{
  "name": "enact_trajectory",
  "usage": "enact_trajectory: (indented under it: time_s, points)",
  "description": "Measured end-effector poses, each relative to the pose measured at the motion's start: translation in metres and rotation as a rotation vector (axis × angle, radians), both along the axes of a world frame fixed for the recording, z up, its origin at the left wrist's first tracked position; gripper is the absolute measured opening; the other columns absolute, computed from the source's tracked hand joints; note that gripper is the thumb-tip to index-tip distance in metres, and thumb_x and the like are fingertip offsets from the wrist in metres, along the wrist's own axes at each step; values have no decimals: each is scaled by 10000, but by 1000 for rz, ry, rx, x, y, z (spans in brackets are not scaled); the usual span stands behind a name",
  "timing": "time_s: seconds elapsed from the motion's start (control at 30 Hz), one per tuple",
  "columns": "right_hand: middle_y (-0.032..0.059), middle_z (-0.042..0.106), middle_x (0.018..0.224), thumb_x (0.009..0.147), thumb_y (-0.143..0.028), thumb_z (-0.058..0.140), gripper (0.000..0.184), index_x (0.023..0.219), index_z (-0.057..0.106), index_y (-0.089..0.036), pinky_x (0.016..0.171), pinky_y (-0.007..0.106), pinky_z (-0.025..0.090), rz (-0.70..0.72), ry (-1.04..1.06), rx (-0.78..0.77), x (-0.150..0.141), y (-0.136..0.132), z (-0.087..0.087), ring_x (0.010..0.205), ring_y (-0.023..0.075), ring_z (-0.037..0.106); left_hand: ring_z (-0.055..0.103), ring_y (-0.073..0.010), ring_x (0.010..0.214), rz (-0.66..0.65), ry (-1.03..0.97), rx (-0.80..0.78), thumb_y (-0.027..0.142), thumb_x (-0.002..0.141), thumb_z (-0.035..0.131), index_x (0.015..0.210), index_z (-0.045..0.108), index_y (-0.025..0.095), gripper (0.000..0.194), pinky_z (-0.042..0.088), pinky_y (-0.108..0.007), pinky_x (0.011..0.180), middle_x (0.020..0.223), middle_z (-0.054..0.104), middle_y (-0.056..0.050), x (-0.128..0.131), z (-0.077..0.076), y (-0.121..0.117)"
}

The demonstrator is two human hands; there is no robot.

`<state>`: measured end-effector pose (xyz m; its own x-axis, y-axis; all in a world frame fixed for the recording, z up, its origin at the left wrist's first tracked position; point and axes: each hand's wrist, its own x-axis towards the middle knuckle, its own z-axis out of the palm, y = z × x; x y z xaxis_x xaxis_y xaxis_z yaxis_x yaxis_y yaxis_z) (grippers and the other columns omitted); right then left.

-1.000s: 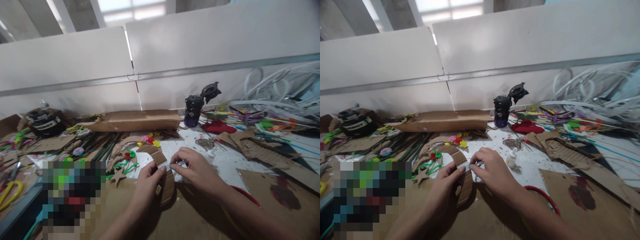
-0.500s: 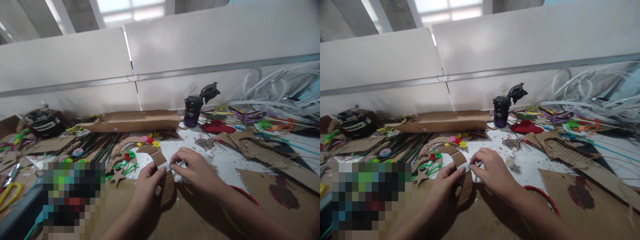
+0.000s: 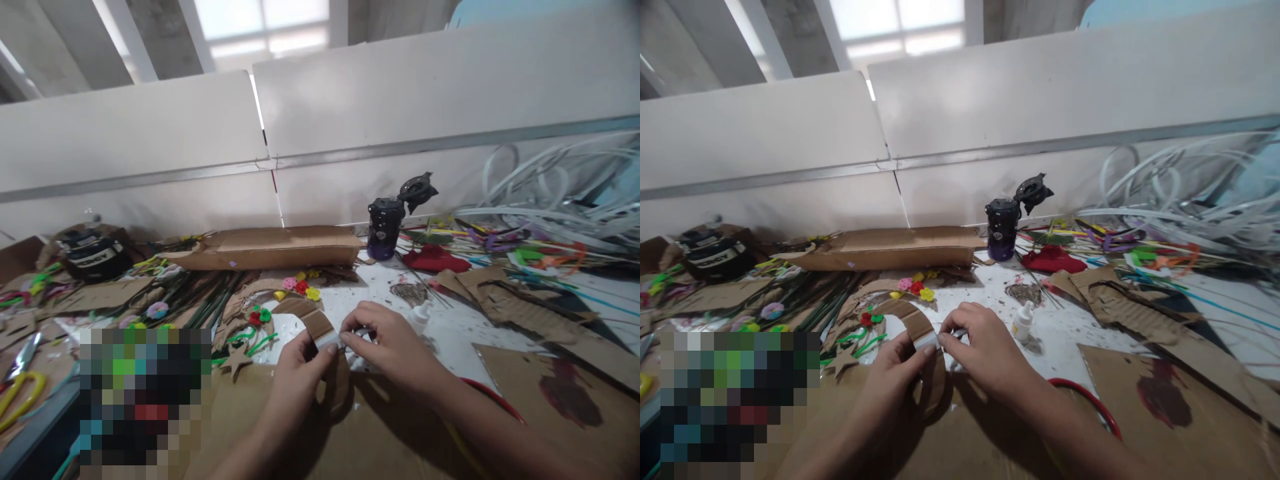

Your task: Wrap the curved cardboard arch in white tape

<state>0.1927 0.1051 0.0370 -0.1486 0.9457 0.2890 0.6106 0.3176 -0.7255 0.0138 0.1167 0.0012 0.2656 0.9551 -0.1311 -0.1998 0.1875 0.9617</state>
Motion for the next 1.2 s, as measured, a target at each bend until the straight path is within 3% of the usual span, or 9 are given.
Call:
enact_trajectory:
  time_s: [0.17,0.43,0.67,0.83,0.93,1.07,1.2]
  points:
    - [9,697,819,840,-89,703,134,791,712,-213,765,322,425,14,3,-28,0,1,0,847,210,629,642,-211,761,-22,-12,-22,320,737,862,951,803,180,262,491,-315,713,872,758,-86,-1,-3,-1]
    - [11,690,821,852,-62,695,156,787,700,-204,769,320,429,27,1,-28,-1,0,1,850,202,624,666,-238,824,1,7,-26,312,745,867,961,809,192,254,499,-334,740,951,779,-113,2,12,-8]
    - [56,735,1006,924,-141,633,116,959,723,-205,896,393,459,29,-64,42,3,0,3,1012,248,643,663,-243,821,10,-17,-33,322,711,884,977,804,182,311,510,-337,752,979,778,-124,-3,-1,2]
    - [73,735,1094,975,-244,560,187,1079,715,-243,911,428,510,-6,-203,98,26,-31,12,1061,276,663,655,-237,797,29,-64,-85,321,675,893,958,785,176,336,513,-331,724,896,759,-106,-4,-7,6]
    - [79,765,1089,968,-305,544,228,1097,730,-282,826,406,575,-95,-324,70,56,-63,2,995,287,722,621,-193,695,69,-76,-156,316,679,890,924,752,183,311,491,-301,646,813,720,-69,-3,-6,1]
    - [110,800,1045,904,-378,591,270,1077,773,-277,628,365,616,-217,-471,1,96,-104,-27,833,310,778,518,-118,549,103,-127,-195,316,734,872,864,702,189,249,417,-248,553,666,613,-1,0,0,-11]
    - [92,795,1153,875,-333,599,375,1216,754,-310,767,399,652,-261,-488,8,110,-128,-55,981,334,777,530,-121,549,99,-162,-217,322,756,864,889,694,187,255,421,-254,553,679,623,-10,4,5,-17]
